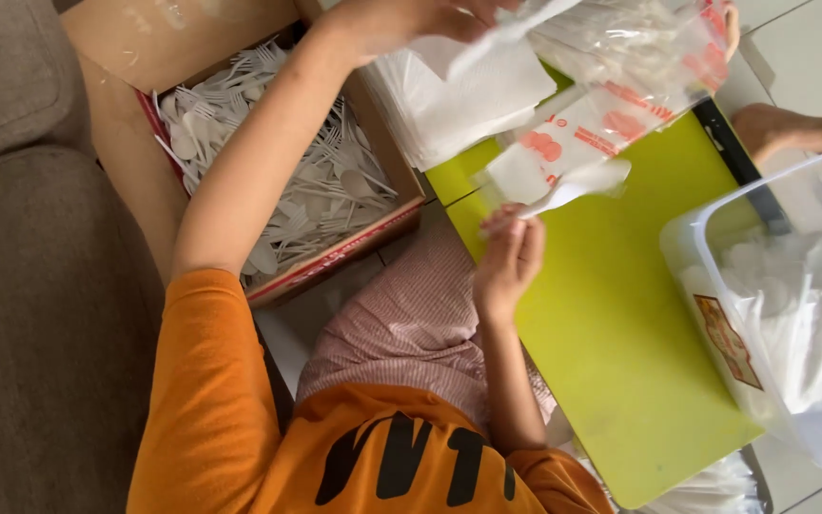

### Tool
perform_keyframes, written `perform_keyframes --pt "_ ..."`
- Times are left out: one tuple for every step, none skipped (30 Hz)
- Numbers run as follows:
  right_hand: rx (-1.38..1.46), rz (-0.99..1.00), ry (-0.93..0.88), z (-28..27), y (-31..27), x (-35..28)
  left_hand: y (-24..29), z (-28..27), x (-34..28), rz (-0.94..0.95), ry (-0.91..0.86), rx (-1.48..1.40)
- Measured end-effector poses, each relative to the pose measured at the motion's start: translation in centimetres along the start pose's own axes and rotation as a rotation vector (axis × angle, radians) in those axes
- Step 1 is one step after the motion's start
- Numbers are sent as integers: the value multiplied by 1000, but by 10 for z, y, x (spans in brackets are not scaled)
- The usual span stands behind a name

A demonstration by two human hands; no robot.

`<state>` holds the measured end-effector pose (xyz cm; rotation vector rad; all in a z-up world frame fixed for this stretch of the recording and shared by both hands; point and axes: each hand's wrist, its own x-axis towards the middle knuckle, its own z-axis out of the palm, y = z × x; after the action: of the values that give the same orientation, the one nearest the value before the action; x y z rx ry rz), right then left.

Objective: Wrapping individual plastic spoons and forks in paper napkins and placing them into a storage container.

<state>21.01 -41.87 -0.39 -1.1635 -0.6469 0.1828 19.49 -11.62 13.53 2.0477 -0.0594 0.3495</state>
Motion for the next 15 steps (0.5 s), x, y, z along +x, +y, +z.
perform_keyframes --pt "100 67 80 -6 1 -2 10 6 2 4 -87 -143" --pt "192 126 171 -12 2 -7 19 13 5 17 -186 -291" --pt "176 120 190 -26 -3 -7 20 28 13 26 -204 -306" --pt "144 32 281 -38 -11 -11 24 44 24 143 -253 -239" --pt "107 -57 370 -52 -21 -13 30 61 36 263 -300 -175" --pt "83 -80 425 -69 -33 -11 32 92 39 290 -354 -197" --pt "-84 -159 476 -86 -48 -12 37 123 39 267 -315 -54" --pt "-250 -243 519 -106 -61 -9 42 152 39 260 -260 97" --pt "-273 -272 566 -117 -74 -8 33 182 32 303 -299 84" --pt "-407 -258 626 -128 -88 -13 26 210 18 381 -264 225" --pt "-541 -239 685 -139 -104 -18 19 239 3 464 -223 362" --pt "-575 -245 739 -146 -102 -26 14 244 -5 501 -264 329" --pt "-576 -273 776 -154 -101 -35 9 251 -12 575 -344 480" --pt "-578 -298 803 -170 -102 -45 5 263 -18 647 -411 631" --pt "-613 -299 847 -169 -109 -49 12 271 -14 684 -439 596"
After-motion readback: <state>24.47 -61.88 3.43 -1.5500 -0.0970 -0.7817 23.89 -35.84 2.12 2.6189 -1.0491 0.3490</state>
